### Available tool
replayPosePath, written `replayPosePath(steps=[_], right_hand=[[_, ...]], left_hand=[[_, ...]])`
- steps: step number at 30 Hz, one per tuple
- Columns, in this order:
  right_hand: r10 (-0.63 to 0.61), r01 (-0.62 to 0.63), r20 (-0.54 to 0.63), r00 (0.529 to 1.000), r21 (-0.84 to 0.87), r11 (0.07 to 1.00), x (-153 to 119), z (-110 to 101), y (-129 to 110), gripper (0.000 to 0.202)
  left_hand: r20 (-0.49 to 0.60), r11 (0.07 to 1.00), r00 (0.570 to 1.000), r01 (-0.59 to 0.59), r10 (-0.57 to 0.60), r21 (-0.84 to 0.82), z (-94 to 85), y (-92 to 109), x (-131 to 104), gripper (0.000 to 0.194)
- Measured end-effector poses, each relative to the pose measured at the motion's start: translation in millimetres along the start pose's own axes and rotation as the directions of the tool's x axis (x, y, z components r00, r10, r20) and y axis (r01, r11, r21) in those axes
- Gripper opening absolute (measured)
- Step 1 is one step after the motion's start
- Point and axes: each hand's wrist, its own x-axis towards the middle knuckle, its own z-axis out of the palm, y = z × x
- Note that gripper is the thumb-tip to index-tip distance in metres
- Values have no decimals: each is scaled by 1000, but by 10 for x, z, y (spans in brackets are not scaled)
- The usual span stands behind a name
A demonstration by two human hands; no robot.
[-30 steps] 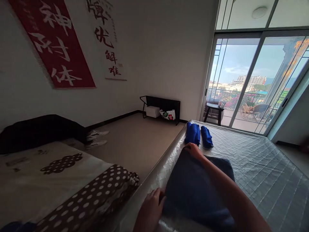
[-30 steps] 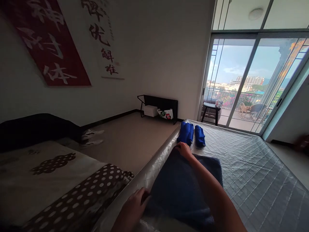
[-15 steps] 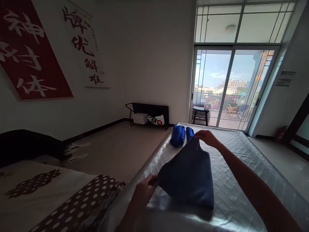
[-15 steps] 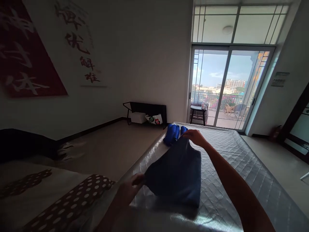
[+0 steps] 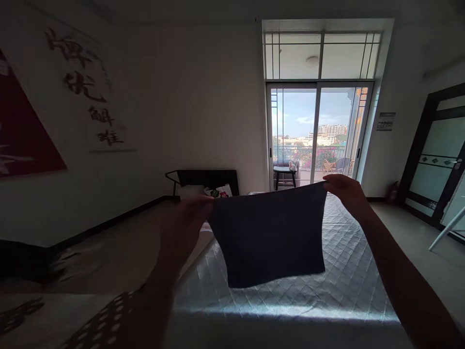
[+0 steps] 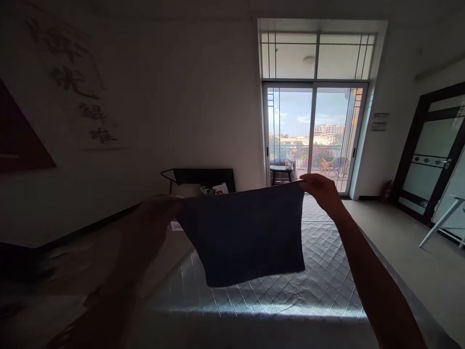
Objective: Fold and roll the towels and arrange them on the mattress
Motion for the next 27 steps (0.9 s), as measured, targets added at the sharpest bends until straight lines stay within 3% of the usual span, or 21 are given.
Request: replayPosePath(steps=[5,11,17,22,27], right_hand=[[68,-68,14,998,-18,998,-271,-246,-166,53],[53,-56,-45,998,-55,997,-568,-406,-167,43],[-46,35,-84,995,-135,990,-861,-519,-185,36],[-139,120,-127,982,-146,982,-1103,-595,-341,31],[-22,-33,-322,946,-164,986,-1184,-674,-426,27]], left_hand=[[198,994,976,99,-90,-36,42,123,140,38],[345,975,929,184,-130,-128,94,125,75,31],[418,859,903,293,-104,-420,104,-19,-23,32],[455,828,890,283,-38,-485,79,-106,-140,32],[456,862,890,237,-8,-448,74,-21,-322,31]])
